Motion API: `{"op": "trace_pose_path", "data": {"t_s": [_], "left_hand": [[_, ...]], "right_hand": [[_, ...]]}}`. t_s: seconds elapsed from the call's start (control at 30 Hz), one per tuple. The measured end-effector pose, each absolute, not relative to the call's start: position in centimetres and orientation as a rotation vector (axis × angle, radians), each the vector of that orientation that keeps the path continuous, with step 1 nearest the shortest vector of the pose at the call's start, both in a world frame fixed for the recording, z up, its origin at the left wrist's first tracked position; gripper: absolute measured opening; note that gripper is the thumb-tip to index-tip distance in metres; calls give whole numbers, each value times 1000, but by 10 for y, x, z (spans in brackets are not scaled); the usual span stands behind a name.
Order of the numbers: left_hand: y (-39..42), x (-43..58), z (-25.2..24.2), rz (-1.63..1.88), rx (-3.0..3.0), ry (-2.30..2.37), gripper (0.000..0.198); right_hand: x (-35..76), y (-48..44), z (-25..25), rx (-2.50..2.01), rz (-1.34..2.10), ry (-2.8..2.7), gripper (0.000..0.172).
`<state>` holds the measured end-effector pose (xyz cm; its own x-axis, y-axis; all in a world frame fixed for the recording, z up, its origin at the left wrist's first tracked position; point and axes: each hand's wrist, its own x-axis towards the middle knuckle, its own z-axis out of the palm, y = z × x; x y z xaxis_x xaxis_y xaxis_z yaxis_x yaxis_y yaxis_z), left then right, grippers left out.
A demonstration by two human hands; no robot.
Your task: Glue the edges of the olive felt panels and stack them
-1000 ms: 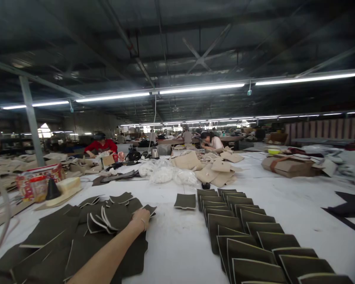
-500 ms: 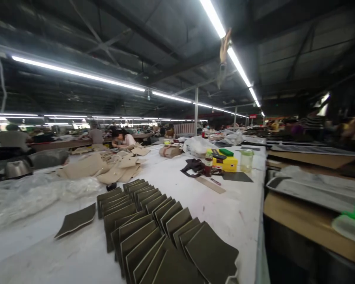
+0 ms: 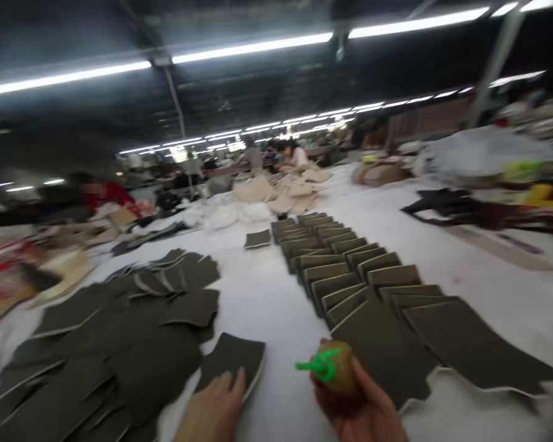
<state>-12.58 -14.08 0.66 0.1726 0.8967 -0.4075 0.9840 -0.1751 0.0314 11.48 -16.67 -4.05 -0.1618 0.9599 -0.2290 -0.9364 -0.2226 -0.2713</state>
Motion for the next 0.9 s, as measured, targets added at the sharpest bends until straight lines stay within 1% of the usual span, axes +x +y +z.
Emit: {"op": "trace_pose_path", "data": {"t_s": [0.03,0.1,0.2,0.27,0.3,0.4,0.43,0.5,0.6,0.83,0.9], "left_hand": [[-151,-123,8,-479,2086,1815,58],[-162,-111,9,-425,2026,1787,61],[-165,-95,12,-210,2024,1792,53],[-162,-92,13,-154,2014,1845,44],[-159,-92,12,-149,2012,1873,44],[-149,-90,11,-194,1994,1928,55],[-146,-88,10,-212,1982,1949,54],[-140,-83,11,-240,1960,1992,49],[-136,-77,12,-266,1978,2015,44],[-131,-82,11,-305,2045,1993,40],[-129,-83,9,-303,2070,1989,43]], "right_hand": [[116,-163,-48,-416,1804,18,36],[121,-157,-58,-445,1864,164,42],[128,-158,-61,-464,1877,253,47],[129,-160,-60,-482,1859,261,47],[129,-160,-60,-492,1849,263,48],[127,-159,-59,-516,1841,275,52],[126,-159,-59,-523,1840,268,53],[125,-158,-58,-529,1832,227,53],[124,-160,-57,-522,1823,144,47],[124,-162,-53,-540,1800,90,47],[122,-162,-53,-546,1798,67,45]]}}
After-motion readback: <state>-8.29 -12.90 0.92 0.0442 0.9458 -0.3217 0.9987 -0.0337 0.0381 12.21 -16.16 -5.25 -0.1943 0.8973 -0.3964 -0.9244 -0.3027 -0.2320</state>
